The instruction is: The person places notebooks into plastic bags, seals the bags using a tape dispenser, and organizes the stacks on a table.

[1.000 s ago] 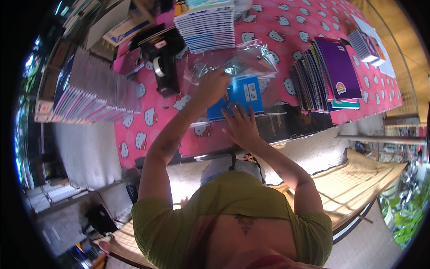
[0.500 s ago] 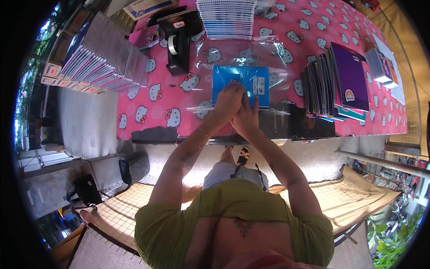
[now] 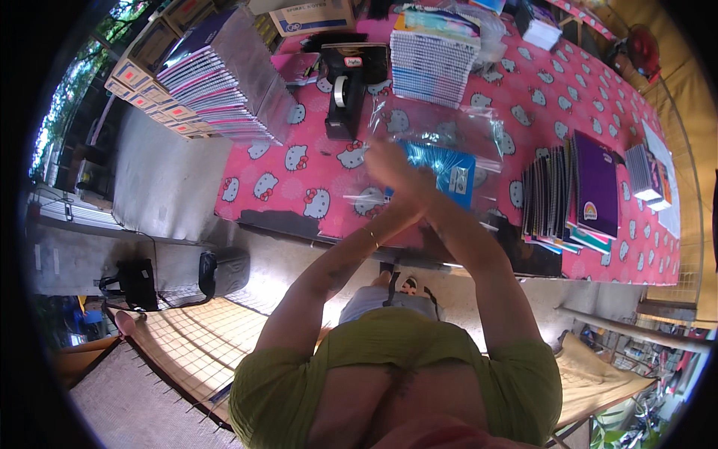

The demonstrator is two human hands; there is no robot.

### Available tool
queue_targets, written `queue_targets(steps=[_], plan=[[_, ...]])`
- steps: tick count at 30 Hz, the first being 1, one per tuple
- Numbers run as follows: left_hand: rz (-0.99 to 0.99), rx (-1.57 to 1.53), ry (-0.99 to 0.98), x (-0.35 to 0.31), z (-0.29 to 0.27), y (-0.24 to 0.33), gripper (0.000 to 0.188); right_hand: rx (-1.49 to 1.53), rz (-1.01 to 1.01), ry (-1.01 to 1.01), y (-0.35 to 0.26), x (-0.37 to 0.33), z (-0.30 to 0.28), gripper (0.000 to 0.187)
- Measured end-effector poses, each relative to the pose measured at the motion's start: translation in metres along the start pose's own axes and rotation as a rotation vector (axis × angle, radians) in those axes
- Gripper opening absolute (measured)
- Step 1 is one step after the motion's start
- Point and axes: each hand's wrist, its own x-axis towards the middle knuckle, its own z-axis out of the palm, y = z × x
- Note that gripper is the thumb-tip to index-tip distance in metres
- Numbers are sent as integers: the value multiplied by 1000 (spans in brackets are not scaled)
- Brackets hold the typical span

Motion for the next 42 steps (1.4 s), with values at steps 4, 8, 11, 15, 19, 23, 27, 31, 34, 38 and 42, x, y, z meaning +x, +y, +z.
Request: queue_targets(steps=[4, 8, 11, 15, 19, 23, 27, 31, 34, 38, 42], plan=[[9, -37, 129, -15, -7, -10, 37, 405, -173, 393, -26, -42, -31, 22], [-11, -157, 95, 6, -26, 11, 32, -221, 304, 389, 120, -155, -10, 49], [-19, -125, 194, 1, -24, 5, 29, -418, 316, 418, 78, -188, -21, 60], [-1, -101, 158, -7, -29, -1, 28, -108, 352, 49, -21, -193, -12, 65], [60, -92, 51, 10, -44, 1, 31, -359, 282, 326, -26, -191, 13, 62], [-16, -228, -1, 5, -37, 0, 35, -177, 319, 296, -10, -185, 15, 75], [-18, -156, 13, -4, -31, -3, 33, 191, 485, 233, -8, -179, -23, 76], [-17, -230, -15, -6, -38, 2, 41, -34, 333, 175, 2, -176, -17, 74], [12, -67, -7, -32, -51, -11, 41, -78, 324, 131, 8, -172, -11, 72], [-416, 37, 248, -60, -78, -73, 37, -88, 386, 106, 10, -177, -16, 68], [-665, -208, 527, -45, -92, -215, 35, -210, 275, 134, -2, -168, -28, 64]])
